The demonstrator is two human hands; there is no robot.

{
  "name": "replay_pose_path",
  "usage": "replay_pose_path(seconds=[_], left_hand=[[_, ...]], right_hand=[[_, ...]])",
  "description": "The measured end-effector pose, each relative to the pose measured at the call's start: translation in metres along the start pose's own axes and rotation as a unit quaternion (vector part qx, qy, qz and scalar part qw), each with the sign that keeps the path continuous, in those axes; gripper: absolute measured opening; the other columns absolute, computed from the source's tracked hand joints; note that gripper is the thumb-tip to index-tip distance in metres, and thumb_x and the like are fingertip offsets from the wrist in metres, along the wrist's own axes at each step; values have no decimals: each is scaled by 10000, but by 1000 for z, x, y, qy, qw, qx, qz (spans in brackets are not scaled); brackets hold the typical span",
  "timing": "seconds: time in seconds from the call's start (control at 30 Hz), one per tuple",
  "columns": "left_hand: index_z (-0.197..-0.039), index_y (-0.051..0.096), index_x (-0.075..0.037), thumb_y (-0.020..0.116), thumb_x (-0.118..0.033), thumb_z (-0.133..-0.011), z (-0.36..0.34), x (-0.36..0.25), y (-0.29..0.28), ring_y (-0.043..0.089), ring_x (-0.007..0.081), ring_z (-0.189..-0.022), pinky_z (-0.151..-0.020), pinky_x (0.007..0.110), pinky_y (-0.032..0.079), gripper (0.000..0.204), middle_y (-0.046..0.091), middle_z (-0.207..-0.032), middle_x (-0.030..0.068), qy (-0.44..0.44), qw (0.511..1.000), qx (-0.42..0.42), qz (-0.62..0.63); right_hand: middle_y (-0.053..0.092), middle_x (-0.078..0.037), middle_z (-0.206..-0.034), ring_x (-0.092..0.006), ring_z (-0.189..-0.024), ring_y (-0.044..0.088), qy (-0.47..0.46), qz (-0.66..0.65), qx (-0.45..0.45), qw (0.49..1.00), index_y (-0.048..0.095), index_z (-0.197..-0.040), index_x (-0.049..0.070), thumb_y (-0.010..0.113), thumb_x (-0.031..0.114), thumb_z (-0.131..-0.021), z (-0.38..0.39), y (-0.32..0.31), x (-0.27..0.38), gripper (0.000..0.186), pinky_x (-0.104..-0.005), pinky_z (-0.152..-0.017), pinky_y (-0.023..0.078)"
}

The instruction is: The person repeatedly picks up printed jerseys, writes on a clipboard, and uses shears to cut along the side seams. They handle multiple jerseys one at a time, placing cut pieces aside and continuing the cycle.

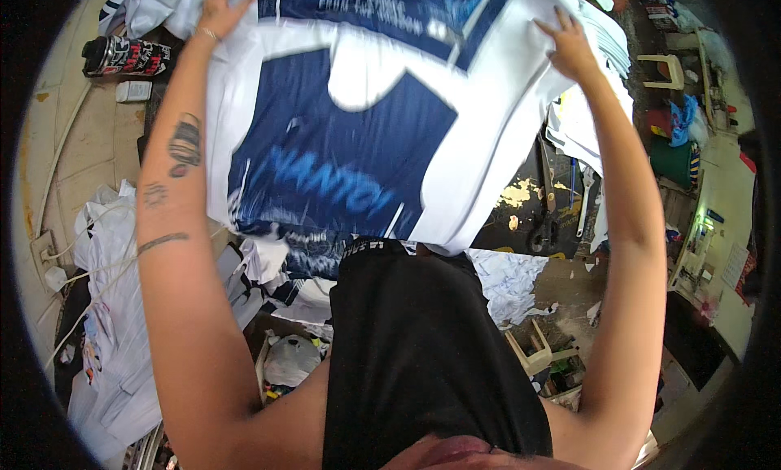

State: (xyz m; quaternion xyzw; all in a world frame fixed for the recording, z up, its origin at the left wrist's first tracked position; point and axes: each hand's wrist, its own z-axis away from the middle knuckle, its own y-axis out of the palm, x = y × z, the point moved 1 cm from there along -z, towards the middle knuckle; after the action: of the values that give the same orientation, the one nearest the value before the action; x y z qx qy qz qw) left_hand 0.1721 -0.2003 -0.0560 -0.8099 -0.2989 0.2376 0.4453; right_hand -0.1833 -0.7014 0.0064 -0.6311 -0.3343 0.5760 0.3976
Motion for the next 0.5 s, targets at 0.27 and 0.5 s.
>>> replay_pose_path(seconds=[0.27, 0.5], left_hand=[[-1679, 264, -235, 540, -585, -1004, 158, -82, 12, 271, 466, -1561, -1221, 663, 257, 809, 268, -1701, 263, -306, 875, 372, -39], [-1695, 206, -341, 500, -694, -994, 322, -59, -48, 133, 462, -1600, -1180, 789, 80, 838, 148, -1753, 196, -256, 936, 222, -95]], right_hand=[[460, -263, -1565, -459, -1461, 419, -118, -280, 184, 935, 513, -1549, 200, 796, 346, -888, 253, 3, 154, 733, -554, -1179, 397], [533, -271, -1319, -425, -1212, 541, 277, -350, 241, 862, 547, -1518, 182, 691, 42, -911, 401, 11, 81, 639, -517, -1077, 442]])
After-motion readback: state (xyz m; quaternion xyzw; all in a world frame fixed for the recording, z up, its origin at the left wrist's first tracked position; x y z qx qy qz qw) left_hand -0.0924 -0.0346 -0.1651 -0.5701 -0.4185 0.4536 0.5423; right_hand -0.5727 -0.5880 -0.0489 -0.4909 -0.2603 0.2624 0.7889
